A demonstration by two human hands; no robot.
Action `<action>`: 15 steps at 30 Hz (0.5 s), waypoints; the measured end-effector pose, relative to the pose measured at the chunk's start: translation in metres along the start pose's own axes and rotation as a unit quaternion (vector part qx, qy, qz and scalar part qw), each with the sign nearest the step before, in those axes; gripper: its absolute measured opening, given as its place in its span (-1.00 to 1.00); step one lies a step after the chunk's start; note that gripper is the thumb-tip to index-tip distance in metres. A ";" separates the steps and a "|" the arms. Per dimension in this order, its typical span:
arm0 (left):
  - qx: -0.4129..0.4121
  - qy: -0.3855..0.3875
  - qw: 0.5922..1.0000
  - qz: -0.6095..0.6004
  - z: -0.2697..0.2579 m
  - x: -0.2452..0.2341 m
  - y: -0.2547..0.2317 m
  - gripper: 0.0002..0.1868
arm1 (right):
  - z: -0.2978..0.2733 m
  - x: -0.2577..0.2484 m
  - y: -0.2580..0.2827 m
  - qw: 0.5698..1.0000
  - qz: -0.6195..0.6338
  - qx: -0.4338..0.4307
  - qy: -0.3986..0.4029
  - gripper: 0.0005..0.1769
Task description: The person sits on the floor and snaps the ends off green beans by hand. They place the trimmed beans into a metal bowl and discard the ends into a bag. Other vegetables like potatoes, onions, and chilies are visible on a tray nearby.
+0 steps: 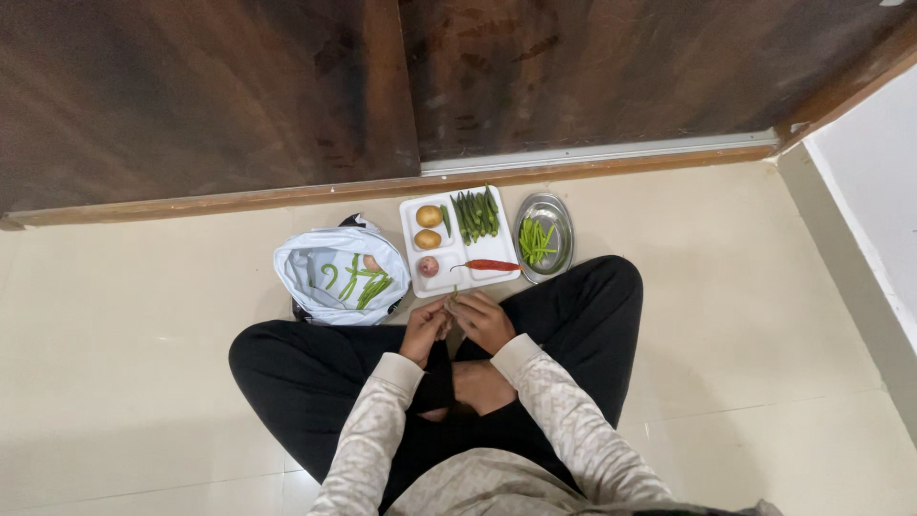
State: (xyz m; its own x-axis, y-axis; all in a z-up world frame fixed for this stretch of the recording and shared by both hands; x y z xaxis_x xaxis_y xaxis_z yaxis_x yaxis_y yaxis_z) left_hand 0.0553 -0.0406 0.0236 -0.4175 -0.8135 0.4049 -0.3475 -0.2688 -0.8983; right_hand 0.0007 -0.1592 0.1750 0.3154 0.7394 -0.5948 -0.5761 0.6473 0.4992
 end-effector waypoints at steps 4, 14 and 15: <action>-0.008 0.017 1.000 -0.009 0.002 0.002 0.005 -0.49 | 0.001 -0.001 -0.018 0.996 -0.010 0.079 -0.035 -0.63; -0.004 0.029 0.999 -0.037 0.006 0.001 0.017 -0.65 | -0.002 0.003 -0.007 1.000 -0.001 0.024 -0.012 -0.67; -0.013 0.025 0.999 -0.030 0.006 0.001 0.019 -0.62 | -0.001 0.007 -0.008 1.000 -0.006 0.029 -0.002 -0.67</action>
State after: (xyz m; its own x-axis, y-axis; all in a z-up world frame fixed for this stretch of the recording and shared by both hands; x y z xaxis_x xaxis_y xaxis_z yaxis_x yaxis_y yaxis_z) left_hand 0.0534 -0.0492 0.0063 -0.4359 -0.7699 0.4662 -0.3941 -0.3024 -0.8679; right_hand 0.0066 -0.1596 0.1661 0.3252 0.7329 -0.5976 -0.5282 0.6649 0.5281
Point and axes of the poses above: each hand's wrist, its own z-axis towards the middle knuckle, its own x-axis out of the palm, y = z × x, the point moved 9 cm from there along z, towards the middle knuckle, and after that the axes turned 3 degrees about -z, right-handed, at the moved point
